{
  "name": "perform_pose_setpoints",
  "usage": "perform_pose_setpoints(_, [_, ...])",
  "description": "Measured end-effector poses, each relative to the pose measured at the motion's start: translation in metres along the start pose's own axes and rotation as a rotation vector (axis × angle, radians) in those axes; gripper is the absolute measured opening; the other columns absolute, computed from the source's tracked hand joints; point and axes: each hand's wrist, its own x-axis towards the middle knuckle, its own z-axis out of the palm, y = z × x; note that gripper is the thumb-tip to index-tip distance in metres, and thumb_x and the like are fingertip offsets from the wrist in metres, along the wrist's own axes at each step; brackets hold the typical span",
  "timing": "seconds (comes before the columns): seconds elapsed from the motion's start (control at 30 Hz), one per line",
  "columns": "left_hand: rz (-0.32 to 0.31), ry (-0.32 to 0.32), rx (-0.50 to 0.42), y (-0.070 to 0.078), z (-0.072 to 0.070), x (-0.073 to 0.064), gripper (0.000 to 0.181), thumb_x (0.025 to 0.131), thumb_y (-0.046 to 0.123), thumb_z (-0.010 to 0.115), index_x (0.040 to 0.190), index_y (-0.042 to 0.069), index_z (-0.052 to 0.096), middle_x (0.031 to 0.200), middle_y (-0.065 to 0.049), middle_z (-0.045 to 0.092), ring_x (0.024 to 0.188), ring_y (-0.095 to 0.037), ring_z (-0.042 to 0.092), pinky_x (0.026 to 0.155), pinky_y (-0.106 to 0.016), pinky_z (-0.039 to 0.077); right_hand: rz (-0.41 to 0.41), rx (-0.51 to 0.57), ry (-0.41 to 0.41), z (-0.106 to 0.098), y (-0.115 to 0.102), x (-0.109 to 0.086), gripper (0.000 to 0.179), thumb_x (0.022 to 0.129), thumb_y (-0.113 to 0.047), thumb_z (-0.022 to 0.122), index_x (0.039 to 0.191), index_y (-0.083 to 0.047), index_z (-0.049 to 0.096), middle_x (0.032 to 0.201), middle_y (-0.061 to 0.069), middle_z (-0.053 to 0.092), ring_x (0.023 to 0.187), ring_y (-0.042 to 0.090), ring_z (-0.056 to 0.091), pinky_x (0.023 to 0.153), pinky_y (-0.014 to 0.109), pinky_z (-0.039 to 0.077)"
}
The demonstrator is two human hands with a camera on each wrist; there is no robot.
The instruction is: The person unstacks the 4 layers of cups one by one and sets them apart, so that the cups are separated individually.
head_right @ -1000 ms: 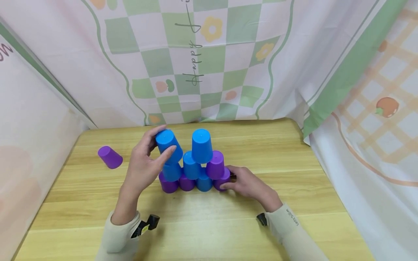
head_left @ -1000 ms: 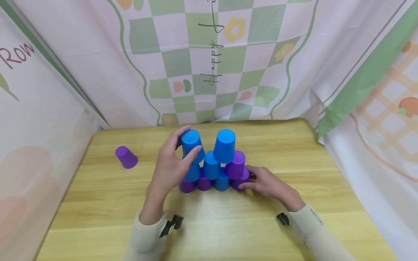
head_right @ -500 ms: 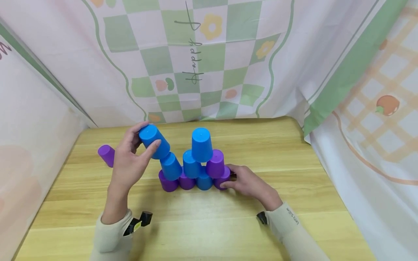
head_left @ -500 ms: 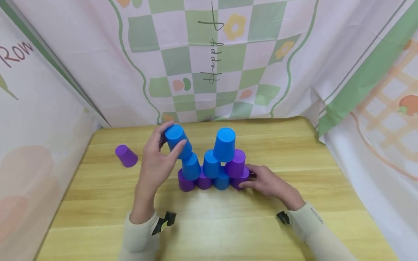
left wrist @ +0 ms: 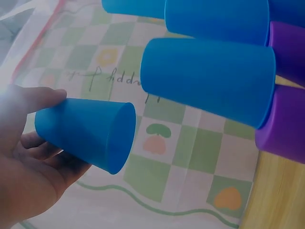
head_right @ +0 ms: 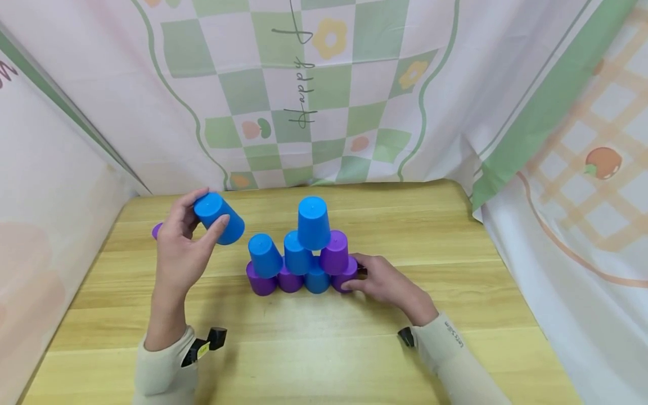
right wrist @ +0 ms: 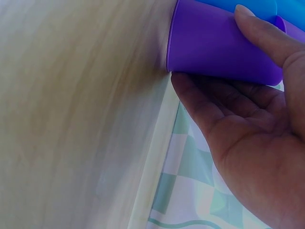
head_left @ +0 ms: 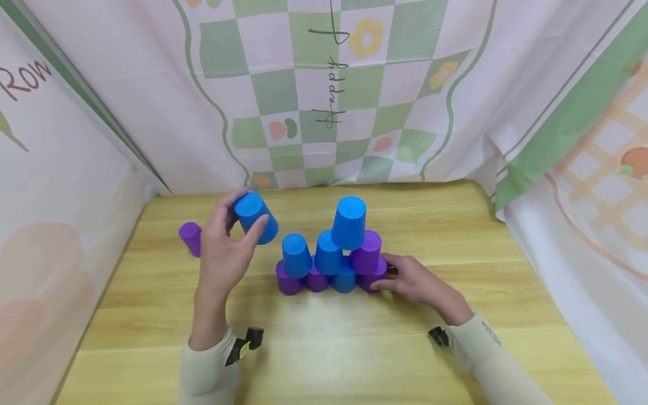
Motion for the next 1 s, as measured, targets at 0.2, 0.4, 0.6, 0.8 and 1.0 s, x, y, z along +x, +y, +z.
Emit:
perform_pose_setpoints(0.2, [-0.029,0.014,0.021,-0.004,-0.005,-0.002,0.055,0.087,0.013,0.074,0.137,0.01,0.051,0.132,-0.005,0.058,0.122,-0.024,0.058,0.105,-0.047,0.046,0.024,0.011,-0.009,-0.001,0.0,0.0,0.041,0.086,-0.036,0.076,0.122,-0.025,0.062,0.115,-0.009,0.067,0.105,0.009,0.064,0.095,0.036,0.054])
perform_pose_setpoints(0.4, [-0.017,0.032,0.043,-0.008,-0.007,-0.002,0.054,0.087,0.012,0.074,0.136,0.01,0.051,0.134,-0.007,0.056,0.125,-0.025,0.055,0.105,-0.049,0.045,0.02,0.019,-0.008,-0.001,0.0,0.0,0.039,0.085,-0.036,0.076,0.12,-0.025,0.063,0.114,-0.009,0.068,0.105,0.01,0.065,0.094,0.035,0.054])
perform_pose_setpoints(0.6, [-0.01,0.065,0.064,-0.024,-0.007,0.0,0.051,0.087,0.01,0.074,0.133,0.004,0.053,0.129,-0.009,0.059,0.123,-0.026,0.057,0.105,-0.05,0.046,0.019,0.019,-0.011,-0.001,0.0,0.0,0.038,0.085,-0.036,0.076,0.12,-0.025,0.063,0.115,-0.009,0.068,0.105,0.01,0.065,0.095,0.034,0.054])
perform_pose_setpoints(0.8, [-0.071,0.083,0.07,-0.039,-0.008,-0.001,0.049,0.087,0.008,0.073,0.131,0.003,0.053,0.128,-0.012,0.059,0.12,-0.029,0.057,0.103,-0.053,0.046,0.012,0.005,-0.011,0.0,0.0,0.0,0.039,0.086,-0.036,0.075,0.12,-0.025,0.062,0.115,-0.009,0.068,0.106,0.009,0.064,0.095,0.034,0.054])
perform_pose_setpoints(1.0, [-0.163,0.087,0.048,-0.045,-0.01,-0.002,0.051,0.089,0.009,0.072,0.134,0.002,0.05,0.134,-0.014,0.055,0.126,-0.033,0.053,0.106,-0.054,0.043,0.016,0.007,-0.009,-0.001,0.0,-0.001,0.039,0.086,-0.036,0.075,0.121,-0.024,0.062,0.115,-0.009,0.068,0.106,0.01,0.064,0.095,0.035,0.054])
